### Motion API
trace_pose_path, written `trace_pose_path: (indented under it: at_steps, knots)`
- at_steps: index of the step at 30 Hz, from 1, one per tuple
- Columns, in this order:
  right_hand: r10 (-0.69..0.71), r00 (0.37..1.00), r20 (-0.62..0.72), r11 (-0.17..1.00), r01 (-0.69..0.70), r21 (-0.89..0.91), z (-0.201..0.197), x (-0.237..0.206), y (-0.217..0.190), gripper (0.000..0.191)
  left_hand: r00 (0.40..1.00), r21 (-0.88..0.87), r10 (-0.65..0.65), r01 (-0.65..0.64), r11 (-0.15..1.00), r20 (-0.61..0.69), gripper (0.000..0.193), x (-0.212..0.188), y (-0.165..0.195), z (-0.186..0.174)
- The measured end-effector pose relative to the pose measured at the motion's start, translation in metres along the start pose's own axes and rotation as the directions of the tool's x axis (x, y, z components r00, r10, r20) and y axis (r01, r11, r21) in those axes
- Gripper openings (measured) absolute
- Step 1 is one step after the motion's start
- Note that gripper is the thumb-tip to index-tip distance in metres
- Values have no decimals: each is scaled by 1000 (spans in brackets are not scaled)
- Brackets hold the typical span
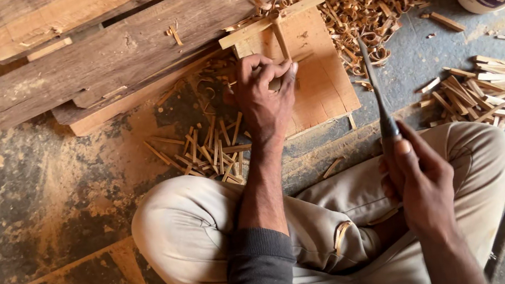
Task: The person is sitting cross-legged on the floor, using a chisel to carve a small rectangular piece of wood. They repeatedly strike the chisel with a mallet to remove wood shavings and shape the piece.
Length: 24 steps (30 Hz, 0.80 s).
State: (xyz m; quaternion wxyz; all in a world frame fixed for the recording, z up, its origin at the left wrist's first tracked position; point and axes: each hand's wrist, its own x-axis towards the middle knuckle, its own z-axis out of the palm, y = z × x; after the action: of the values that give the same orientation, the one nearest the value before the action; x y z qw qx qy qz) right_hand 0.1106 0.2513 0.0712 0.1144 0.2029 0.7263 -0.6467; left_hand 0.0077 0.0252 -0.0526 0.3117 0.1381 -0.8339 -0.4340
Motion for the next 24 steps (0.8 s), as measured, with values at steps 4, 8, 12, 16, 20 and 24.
trace_pose_path:
  at_steps: [4, 8, 12, 16, 20, 24]
  knots:
    - [27, 999, 41, 1000, -27, -3, -3, -8, 8, 55, 1000, -3, 11, -11, 1000, 18, 24, -1, -3, -2]
    - [-37, 999, 31, 989, 41, -143, -5, -11, 7, 55, 999, 100, 10, -15, 995, 42, 18, 1, 2, -5]
    - [-310, 947, 80, 813, 308, -495, -4, -11, 3, 50, 995, 197, 65, -77, 977, 71, 35, 2, 11, -14]
    - [-486, 843, 229, 550, 499, -669, 1, -7, -3, 42, 995, 328, 8, -39, 944, 95, 39, 5, 17, -22]
    - [-542, 784, 304, 429, 569, -701, 12, -7, -10, 43, 987, 331, -15, -39, 943, 161, 43, 8, 20, -28]
    - [-533, 788, 308, 403, 557, -726, 24, -8, -17, 43, 986, 335, -15, -43, 941, 167, 47, 10, 24, -32]
